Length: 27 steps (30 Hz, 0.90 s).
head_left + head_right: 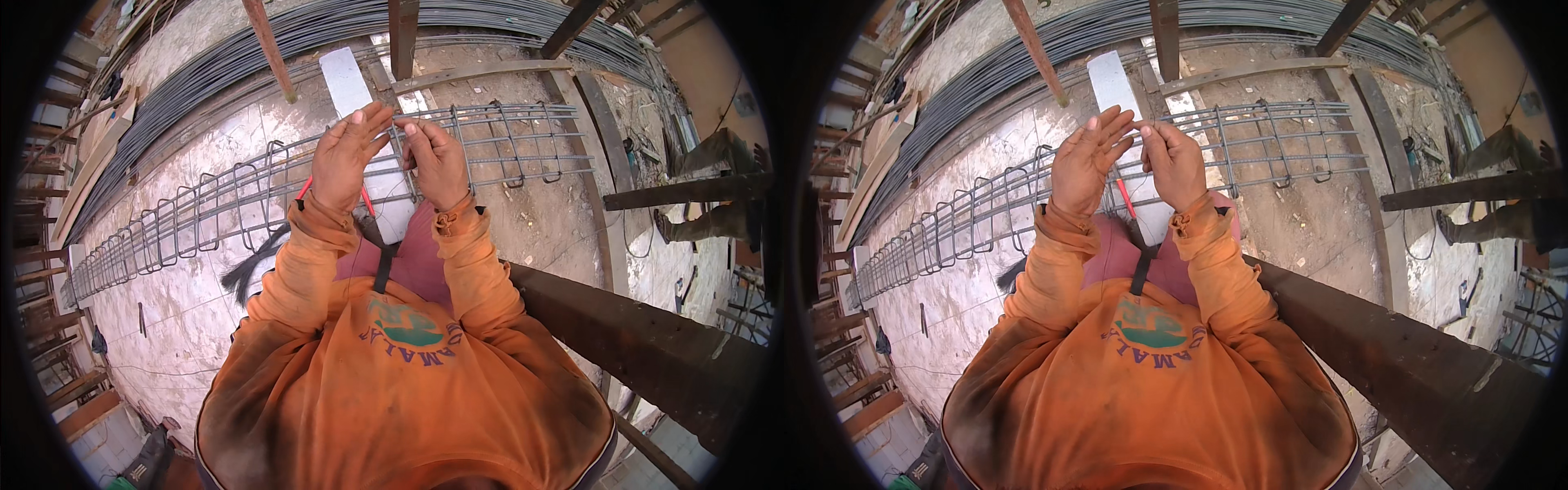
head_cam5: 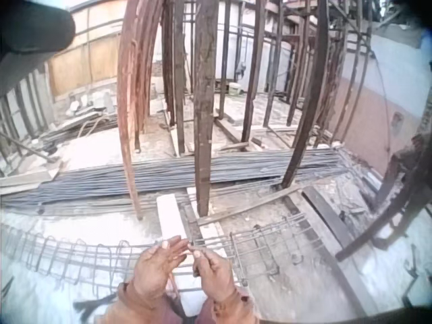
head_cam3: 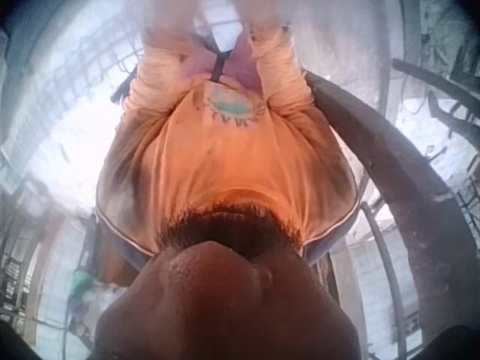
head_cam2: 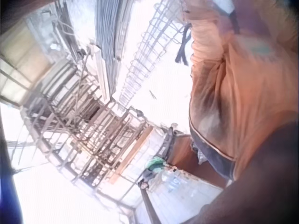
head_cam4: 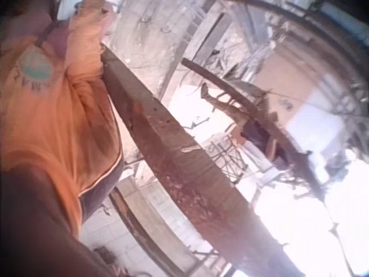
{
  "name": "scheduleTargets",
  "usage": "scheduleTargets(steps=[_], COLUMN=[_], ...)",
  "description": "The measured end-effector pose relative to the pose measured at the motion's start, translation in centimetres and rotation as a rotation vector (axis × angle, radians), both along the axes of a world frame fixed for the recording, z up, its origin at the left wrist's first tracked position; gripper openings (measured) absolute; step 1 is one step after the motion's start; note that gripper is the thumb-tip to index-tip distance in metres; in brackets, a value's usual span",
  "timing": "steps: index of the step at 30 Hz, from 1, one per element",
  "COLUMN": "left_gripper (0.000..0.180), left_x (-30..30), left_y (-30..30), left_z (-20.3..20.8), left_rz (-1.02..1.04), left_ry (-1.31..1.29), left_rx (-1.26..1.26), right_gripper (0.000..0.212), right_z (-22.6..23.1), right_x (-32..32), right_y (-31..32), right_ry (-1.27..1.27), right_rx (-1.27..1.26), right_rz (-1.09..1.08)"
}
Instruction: The person assembles a rebar cage by hand, wrapping wire around the junctions of the metal rods and twisting it tight using pliers.
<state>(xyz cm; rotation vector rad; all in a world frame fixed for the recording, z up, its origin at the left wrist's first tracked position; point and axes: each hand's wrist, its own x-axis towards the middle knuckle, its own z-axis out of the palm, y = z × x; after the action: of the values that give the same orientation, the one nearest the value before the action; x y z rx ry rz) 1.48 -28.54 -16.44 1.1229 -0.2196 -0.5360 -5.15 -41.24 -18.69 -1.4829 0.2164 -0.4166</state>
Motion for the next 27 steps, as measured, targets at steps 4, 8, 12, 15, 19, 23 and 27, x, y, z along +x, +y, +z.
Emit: scheduleTargets(steps=[4,8,12,15,19,23,27], left_gripper=[0.047,0.041,0.04,0.037,0.038,0.033,0.03], left_x=[0.7,1.8,1.8,1.9,3.2,3.9,3.7], left_y=[-0.8,-0.7,-0.3,1.1,4.5,6.7,7.3], left_z=[-0.8,-1.1,-1.6,-1.7,-0.2,1.0,0.2], left_rz=[-0.063,0.012,0.088,0.272,0.481,0.5,0.397], left_ry=[-0.127,-0.253,-0.323,-0.252,-0.232,0.002,0.032], left_rx=[0.033,-0.038,-0.116,-0.159,-0.123,-0.133,-0.121], right_gripper=[0.024,0.03,0.03,0.03,0.03,0.031,0.027], right_z=[-0.9,0.6,-1.8,-3.3,-10.3,-16.0,-19.2], right_x=[0.8,2.0,2.2,0.2,-2.9,-3.2,-2.3], right_y=[-0.1,-0.4,1.2,5.2,6.3,6.6,6.3], right_ry=[0.049,0.097,-0.02,-0.08,0.353,0.794,0.872], right_rx=[-0.441,-0.417,-0.346,-0.16,-0.653,-0.897,-0.981], right_rz=[0.202,0.193,0.121,0.115,0.002,0.204,0.273])
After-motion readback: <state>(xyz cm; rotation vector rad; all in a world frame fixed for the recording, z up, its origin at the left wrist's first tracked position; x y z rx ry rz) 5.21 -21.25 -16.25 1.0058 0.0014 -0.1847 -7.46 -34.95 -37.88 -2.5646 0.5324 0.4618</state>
